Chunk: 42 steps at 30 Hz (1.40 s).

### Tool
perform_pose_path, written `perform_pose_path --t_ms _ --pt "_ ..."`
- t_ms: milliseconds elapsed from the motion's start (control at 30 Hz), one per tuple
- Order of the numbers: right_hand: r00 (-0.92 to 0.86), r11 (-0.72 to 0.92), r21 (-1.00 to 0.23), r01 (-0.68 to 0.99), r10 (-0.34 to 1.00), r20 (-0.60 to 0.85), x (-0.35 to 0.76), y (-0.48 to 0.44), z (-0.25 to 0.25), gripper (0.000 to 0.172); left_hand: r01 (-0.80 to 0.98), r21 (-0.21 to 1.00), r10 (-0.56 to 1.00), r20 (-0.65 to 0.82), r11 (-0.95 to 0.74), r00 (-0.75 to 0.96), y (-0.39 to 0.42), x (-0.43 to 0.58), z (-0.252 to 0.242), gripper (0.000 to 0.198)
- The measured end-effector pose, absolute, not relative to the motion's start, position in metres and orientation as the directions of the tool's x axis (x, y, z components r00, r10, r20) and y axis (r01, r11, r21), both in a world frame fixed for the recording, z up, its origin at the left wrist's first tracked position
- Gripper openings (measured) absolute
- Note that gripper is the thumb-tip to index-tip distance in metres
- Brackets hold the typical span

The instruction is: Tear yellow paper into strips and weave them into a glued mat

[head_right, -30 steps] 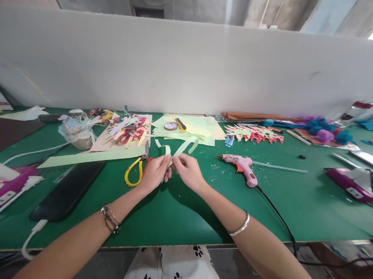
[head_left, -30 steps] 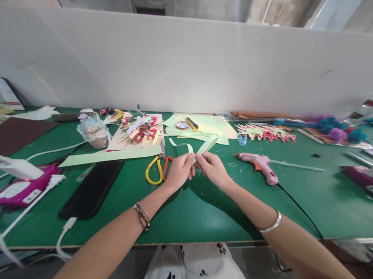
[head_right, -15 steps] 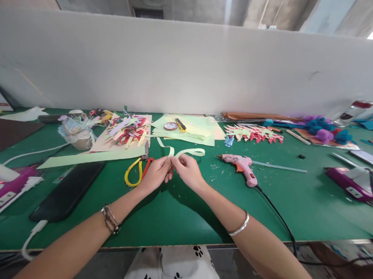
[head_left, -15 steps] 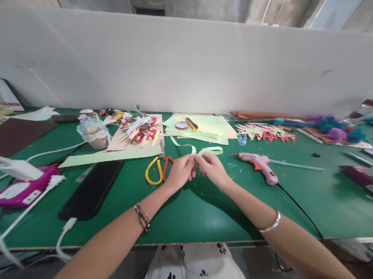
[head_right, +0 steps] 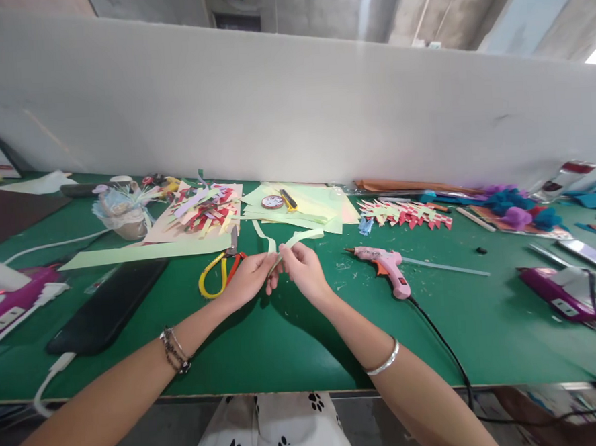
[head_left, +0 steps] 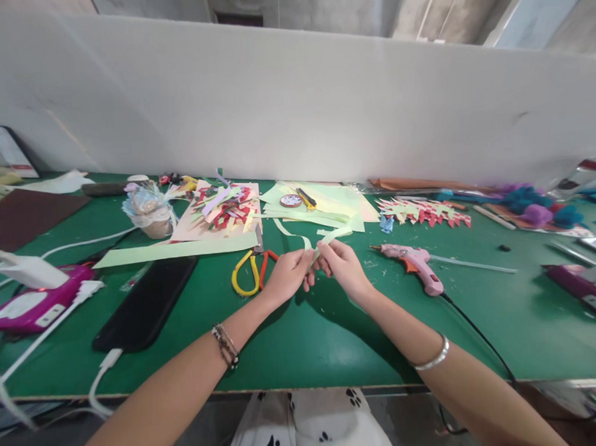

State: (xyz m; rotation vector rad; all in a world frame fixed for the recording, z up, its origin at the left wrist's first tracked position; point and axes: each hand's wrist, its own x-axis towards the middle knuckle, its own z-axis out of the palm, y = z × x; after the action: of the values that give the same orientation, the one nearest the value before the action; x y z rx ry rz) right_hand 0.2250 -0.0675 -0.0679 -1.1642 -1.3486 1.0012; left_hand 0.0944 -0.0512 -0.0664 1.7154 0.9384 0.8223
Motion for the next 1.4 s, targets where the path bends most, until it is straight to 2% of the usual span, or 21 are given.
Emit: perform_pose_path --t_ms 133,267,333,467,567,733,1000,1167,1400 --pt "-0.077 0.215 -0.961 0.174 0.976 0.204 0.225 -0.065 -0.074 0.038 0.236 0.932 0.891 0.154 -0.274 0.427 -0.052 0.095 -0.067 0.043" --pt "-0.037 0.214 -0.953 0.214 0.977 0.211 0.225 -0.064 -0.077 0.038 0.228 0.946 0.923 0.137 -0.229 0.359 -0.051 0.094 -0.067 0.041" --pt "-0.008 0.195 -0.960 0.201 0.980 0.198 0.225 -0.065 -0.076 0.038 0.201 0.955 0.929 0.138 -0.217 0.343 -0.050 0.094 -0.066 0.041" --pt "0.051 0.196 -0.971 0.134 0.978 0.204 0.225 -0.067 -0.070 0.039 0.206 0.959 0.899 0.091 -0.196 0.428 -0.051 0.094 -0.065 0.043" --pt "0.038 0.198 -0.970 0.140 0.978 0.206 0.226 -0.067 -0.069 0.039 0.219 0.952 0.890 0.099 -0.216 0.446 -0.052 0.094 -0.066 0.042" --pt "-0.043 0.220 -0.953 0.208 0.976 0.216 0.224 -0.066 -0.073 0.037 0.244 0.932 0.902 0.154 -0.269 0.404 -0.053 0.095 -0.068 0.046" --pt "-0.005 0.182 -0.970 0.162 0.983 0.184 0.225 -0.068 -0.066 0.033 0.202 0.962 0.954 0.122 -0.181 0.275 -0.043 0.089 -0.069 0.045" --pt "-0.028 0.190 -0.969 0.155 0.982 0.188 0.229 -0.068 -0.061 0.025 0.210 0.956 0.933 0.124 -0.204 0.338 -0.042 0.086 -0.062 0.045" --pt "-0.033 0.170 -0.980 0.106 0.985 0.168 0.239 -0.061 -0.057 0.021 0.322 0.924 0.905 0.056 -0.207 0.422 -0.057 0.065 -0.046 0.041"
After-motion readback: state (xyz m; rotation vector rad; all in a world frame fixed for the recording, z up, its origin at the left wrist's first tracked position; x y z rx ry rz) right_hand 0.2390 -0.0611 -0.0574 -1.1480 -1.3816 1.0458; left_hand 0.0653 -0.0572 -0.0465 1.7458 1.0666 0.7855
